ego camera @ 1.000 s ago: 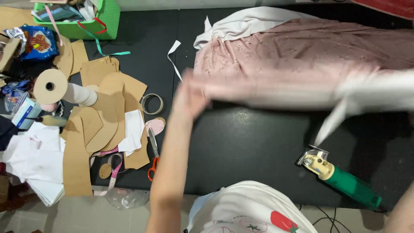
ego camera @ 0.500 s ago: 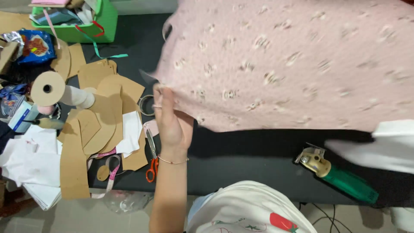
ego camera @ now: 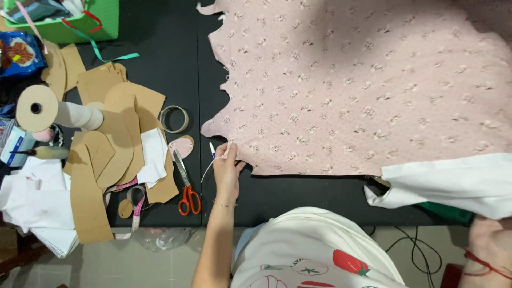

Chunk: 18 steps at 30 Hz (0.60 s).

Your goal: The person uses a rotary cutter to cut a piece of white fabric on a black table. They then use a cardboard template and a pen to trace a shape onto a smaller piece of fabric before cutting it out with scissors.

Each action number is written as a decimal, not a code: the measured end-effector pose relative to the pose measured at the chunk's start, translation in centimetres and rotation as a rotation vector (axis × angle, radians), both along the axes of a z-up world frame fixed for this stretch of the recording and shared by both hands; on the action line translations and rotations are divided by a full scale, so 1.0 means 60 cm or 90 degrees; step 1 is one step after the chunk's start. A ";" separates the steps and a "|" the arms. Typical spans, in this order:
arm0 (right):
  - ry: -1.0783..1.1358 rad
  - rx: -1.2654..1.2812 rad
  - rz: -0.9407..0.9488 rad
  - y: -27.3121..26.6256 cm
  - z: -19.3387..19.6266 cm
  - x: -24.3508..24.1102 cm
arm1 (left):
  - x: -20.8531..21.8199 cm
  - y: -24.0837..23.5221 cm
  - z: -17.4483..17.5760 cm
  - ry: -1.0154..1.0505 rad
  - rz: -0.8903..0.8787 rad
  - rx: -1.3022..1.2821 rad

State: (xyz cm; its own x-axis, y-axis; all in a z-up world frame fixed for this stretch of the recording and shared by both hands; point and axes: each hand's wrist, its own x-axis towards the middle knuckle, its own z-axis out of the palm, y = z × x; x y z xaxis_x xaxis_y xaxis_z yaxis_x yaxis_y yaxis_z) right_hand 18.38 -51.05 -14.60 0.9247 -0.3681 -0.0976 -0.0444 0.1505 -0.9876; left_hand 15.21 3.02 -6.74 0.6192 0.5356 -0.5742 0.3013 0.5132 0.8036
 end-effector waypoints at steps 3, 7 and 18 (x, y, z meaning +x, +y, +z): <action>0.054 0.032 -0.092 0.150 0.131 -0.028 | -0.009 0.003 -0.020 0.069 -0.042 0.037; 0.121 0.137 -0.189 0.172 0.162 -0.040 | -0.030 0.008 -0.018 0.138 -0.084 0.100; 0.404 -0.012 -0.389 -0.058 -0.048 -0.136 | -0.106 0.033 0.002 0.246 -0.293 0.276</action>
State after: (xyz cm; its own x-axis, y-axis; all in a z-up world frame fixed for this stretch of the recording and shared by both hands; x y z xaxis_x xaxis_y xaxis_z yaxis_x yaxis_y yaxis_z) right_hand 10.25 -54.50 -17.50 0.3387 -0.7872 -0.5154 -0.5034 0.3112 -0.8061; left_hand 8.85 5.03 -6.65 0.6327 0.4986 -0.5925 0.7115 -0.0724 0.6989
